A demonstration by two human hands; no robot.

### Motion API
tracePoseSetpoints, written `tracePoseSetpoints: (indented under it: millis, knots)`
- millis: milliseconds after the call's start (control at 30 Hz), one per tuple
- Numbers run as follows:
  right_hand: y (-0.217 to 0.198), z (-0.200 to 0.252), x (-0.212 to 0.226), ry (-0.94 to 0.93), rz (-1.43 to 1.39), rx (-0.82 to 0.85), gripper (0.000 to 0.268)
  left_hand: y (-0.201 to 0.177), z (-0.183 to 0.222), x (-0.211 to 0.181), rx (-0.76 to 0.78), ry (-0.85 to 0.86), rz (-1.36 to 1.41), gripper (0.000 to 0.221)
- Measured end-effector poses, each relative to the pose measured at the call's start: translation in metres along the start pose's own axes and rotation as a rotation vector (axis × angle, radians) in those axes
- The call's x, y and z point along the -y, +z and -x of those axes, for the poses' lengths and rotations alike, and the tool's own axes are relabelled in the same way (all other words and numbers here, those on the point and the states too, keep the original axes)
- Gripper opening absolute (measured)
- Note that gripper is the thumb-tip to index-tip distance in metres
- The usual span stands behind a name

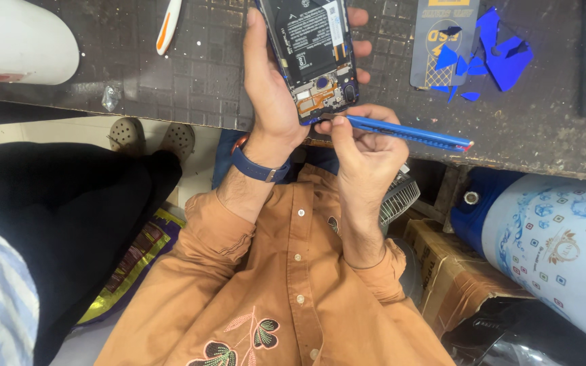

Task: The person works on a disassembled smartphone, using a blue plastic pry tool to lift and separate internal components near the camera module. They then use a red-handled screwdriver to remove screws from the motherboard area.

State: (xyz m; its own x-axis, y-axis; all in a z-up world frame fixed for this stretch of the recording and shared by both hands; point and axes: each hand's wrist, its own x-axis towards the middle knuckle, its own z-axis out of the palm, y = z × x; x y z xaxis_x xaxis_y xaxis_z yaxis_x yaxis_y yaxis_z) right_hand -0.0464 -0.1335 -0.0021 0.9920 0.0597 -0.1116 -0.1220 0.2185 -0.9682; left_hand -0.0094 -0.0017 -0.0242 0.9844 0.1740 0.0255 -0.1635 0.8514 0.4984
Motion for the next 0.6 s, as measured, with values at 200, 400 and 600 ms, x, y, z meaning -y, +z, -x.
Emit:
tracePoseSetpoints:
  millis: [200, 400, 600]
  knots:
    - [0.000, -0.003, 0.000, 0.003, -0.040, 0.020, 0.009, 0.004, 0.001, 0.000, -0.009, 0.006, -0.014, 0.085]
    - [-0.004, -0.007, 0.002, 0.086, -0.050, 0.021, 0.009, 0.007, 0.000, 0.000, -0.018, 0.011, -0.008, 0.085]
    - [-0.004, -0.012, 0.003, 0.077, -0.094, 0.047, 0.009, 0.014, -0.006, 0.000, -0.072, -0.017, 0.011, 0.084]
